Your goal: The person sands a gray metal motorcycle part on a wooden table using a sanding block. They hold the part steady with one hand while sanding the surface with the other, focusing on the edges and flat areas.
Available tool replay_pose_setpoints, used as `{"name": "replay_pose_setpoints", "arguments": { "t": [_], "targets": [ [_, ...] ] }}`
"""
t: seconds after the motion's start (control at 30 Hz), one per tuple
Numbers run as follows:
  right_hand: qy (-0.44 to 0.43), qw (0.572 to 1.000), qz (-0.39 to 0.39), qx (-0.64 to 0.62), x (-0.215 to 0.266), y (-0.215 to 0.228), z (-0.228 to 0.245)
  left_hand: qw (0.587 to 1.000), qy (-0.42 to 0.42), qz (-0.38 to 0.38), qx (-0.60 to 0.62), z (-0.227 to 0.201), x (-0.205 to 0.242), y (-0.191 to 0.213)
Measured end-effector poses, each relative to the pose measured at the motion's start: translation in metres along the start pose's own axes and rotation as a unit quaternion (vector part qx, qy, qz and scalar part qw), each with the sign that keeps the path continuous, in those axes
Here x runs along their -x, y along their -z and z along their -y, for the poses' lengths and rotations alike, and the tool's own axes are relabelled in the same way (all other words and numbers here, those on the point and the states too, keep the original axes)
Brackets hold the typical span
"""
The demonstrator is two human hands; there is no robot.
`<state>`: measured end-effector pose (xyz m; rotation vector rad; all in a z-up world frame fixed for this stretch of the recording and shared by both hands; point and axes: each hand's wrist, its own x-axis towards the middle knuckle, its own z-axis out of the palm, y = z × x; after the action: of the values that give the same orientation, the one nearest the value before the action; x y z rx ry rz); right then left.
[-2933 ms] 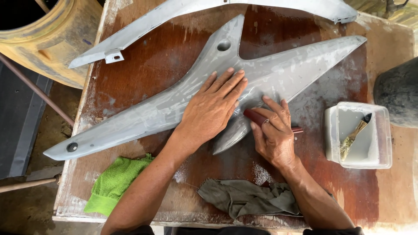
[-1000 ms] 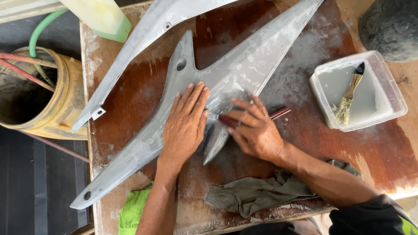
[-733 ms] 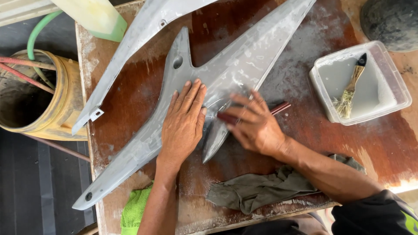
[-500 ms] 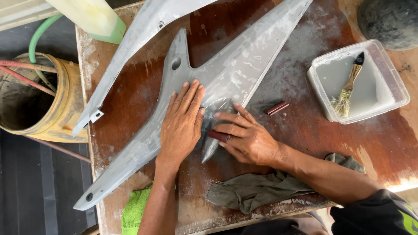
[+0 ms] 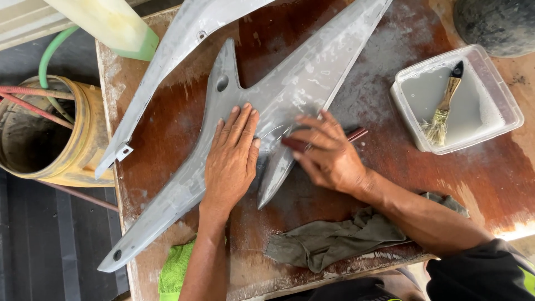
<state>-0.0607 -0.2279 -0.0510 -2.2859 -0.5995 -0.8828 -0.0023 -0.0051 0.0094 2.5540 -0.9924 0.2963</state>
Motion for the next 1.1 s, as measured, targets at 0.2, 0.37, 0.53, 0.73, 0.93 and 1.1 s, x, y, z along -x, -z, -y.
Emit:
{"name": "replay_pose_setpoints", "arguments": {
  "t": [0.2, 0.37, 0.53, 0.73, 0.93, 1.1],
  "targets": [
    [-0.009, 1.000, -0.022, 0.005, -0.014, 0.021, -0.002, 1.000, -0.003, -0.006, 0.003, -0.001, 0.002, 0.001],
    [0.003, 1.000, -0.021, 0.010, -0.010, 0.013, -0.004, 1.000, -0.007, -0.005, 0.000, 0.003, 0.003, -0.003],
    [0.003, 1.000, -0.015, 0.028, -0.009, 0.006, 0.001, 1.000, -0.006, -0.006, -0.004, 0.003, 0.003, -0.004],
    [0.030, 0.999, 0.013, -0.028, -0.011, 0.008, 0.016, 1.000, -0.006, -0.014, -0.003, 0.003, 0.002, -0.005],
    [0.026, 1.000, 0.003, -0.007, -0.009, 0.001, 0.019, 1.000, -0.004, -0.015, -0.012, 0.003, 0.003, -0.006],
    [0.039, 0.999, 0.016, -0.021, -0.006, -0.002, 0.014, 1.000, -0.004, -0.010, -0.014, 0.004, 0.004, -0.008]
  ]
}}
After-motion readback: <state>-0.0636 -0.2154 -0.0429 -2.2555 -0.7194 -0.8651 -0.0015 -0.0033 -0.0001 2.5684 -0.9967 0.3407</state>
